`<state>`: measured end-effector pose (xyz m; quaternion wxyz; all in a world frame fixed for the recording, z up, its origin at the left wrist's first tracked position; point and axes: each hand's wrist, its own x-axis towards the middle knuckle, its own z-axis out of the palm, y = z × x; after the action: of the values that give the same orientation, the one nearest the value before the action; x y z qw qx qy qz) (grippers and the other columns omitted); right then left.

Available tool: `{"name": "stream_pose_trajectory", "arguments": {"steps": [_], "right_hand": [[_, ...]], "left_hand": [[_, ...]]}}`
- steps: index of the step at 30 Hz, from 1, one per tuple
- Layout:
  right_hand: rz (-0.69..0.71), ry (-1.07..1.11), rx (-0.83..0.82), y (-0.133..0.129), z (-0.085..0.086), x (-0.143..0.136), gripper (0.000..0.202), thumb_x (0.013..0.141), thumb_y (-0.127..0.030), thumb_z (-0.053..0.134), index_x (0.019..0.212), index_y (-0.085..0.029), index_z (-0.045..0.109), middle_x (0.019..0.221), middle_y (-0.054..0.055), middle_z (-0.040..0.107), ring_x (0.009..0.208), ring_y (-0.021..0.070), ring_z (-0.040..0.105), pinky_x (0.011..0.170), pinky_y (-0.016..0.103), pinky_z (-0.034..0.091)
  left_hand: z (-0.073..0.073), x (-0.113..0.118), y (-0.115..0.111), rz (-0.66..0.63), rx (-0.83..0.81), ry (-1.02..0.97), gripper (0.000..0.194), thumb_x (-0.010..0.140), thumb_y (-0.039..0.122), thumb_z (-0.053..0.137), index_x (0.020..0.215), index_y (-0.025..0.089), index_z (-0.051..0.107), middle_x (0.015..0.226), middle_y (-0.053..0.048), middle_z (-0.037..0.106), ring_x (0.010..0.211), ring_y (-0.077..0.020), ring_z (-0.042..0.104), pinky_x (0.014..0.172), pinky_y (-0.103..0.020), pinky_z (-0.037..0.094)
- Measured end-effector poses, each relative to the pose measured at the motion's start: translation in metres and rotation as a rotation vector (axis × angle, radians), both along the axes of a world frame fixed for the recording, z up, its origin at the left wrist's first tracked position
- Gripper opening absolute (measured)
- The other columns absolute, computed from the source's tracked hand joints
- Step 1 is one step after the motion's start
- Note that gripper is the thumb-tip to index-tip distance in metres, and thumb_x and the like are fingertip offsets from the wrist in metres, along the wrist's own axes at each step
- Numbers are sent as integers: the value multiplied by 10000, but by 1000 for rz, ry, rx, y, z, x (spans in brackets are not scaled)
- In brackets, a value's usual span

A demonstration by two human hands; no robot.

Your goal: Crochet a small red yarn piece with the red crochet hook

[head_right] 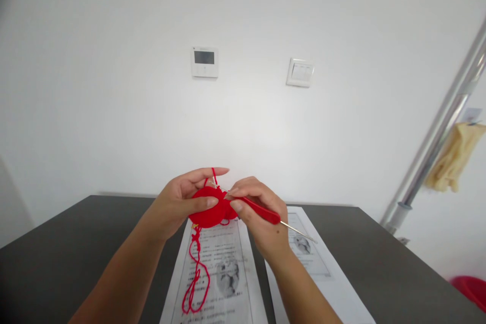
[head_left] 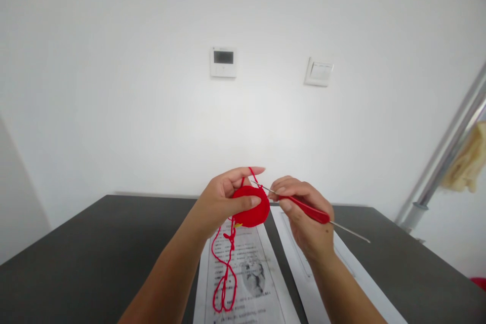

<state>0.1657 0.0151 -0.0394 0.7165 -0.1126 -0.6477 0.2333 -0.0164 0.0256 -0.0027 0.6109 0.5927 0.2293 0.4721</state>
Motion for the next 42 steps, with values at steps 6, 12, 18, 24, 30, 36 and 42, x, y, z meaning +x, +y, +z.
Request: {"name": "stream_pose_trajectory", "arguments": {"steps": [6, 12, 18, 24, 30, 36, 42], "right_hand": [[-237, -205, 146, 4, 2, 10, 255, 915, -158, 739, 1098, -328, 789, 1046, 39, 814, 1007, 239, 720, 902, 430, 583], [-267, -295, 194, 3, 5, 12, 287, 959, -149, 672, 1140, -340, 786, 1082, 37, 835, 1043, 252, 744, 917, 462, 604], [-200, -196, 88, 2, 3, 10, 203, 960, -194, 698, 1054, -332, 813, 1038, 29, 834, 1007, 233, 751, 904, 420, 611], [-135, -115, 0, 4, -1, 11, 130, 934, -253, 753, 994, -337, 833, 1002, 25, 846, 949, 234, 790, 857, 409, 652], [32, -111, -32, 7, 0, 19, 76, 937, -276, 760, 969, -297, 825, 983, 44, 848, 936, 232, 802, 831, 409, 667], [143, -145, -67, 8, 4, 28, 84, 961, -315, 736, 971, -274, 809, 1012, 47, 846, 956, 221, 799, 852, 397, 653], [169, -221, -52, 5, 6, 38, 133, 982, -340, 702, 987, -260, 808, 1030, 65, 843, 969, 236, 796, 859, 413, 648]], "left_hand": [[1, 3, -2, 50, -28, 31, 851, 656, 218, 913, 1437, 136, 584, 865, -39, 784, 777, -188, 715, 766, -320, 549], [3, 7, -4, 105, -7, 39, 788, 616, 204, 935, 1348, 164, 645, 921, -56, 797, 864, -226, 730, 804, -344, 559], [2, 8, -5, 179, 66, 0, 475, 722, 248, 854, 1170, 167, 719, 815, -3, 728, 750, -156, 664, 703, -272, 526], [4, 8, -7, 216, 134, -18, 324, 713, 235, 832, 1010, 164, 724, 744, 32, 635, 683, -117, 592, 640, -233, 483], [6, 6, -11, 264, 229, 88, 281, 727, 199, 788, 1001, 171, 727, 750, 12, 662, 701, -142, 606, 655, -263, 487], [5, 4, -14, 282, 268, 151, 279, 762, 186, 750, 1039, 173, 726, 766, 23, 644, 701, -132, 597, 662, -258, 479], [4, 6, -16, 290, 271, 201, 270, 791, 189, 735, 1060, 179, 725, 791, 22, 651, 722, -128, 607, 675, -254, 484]]}}
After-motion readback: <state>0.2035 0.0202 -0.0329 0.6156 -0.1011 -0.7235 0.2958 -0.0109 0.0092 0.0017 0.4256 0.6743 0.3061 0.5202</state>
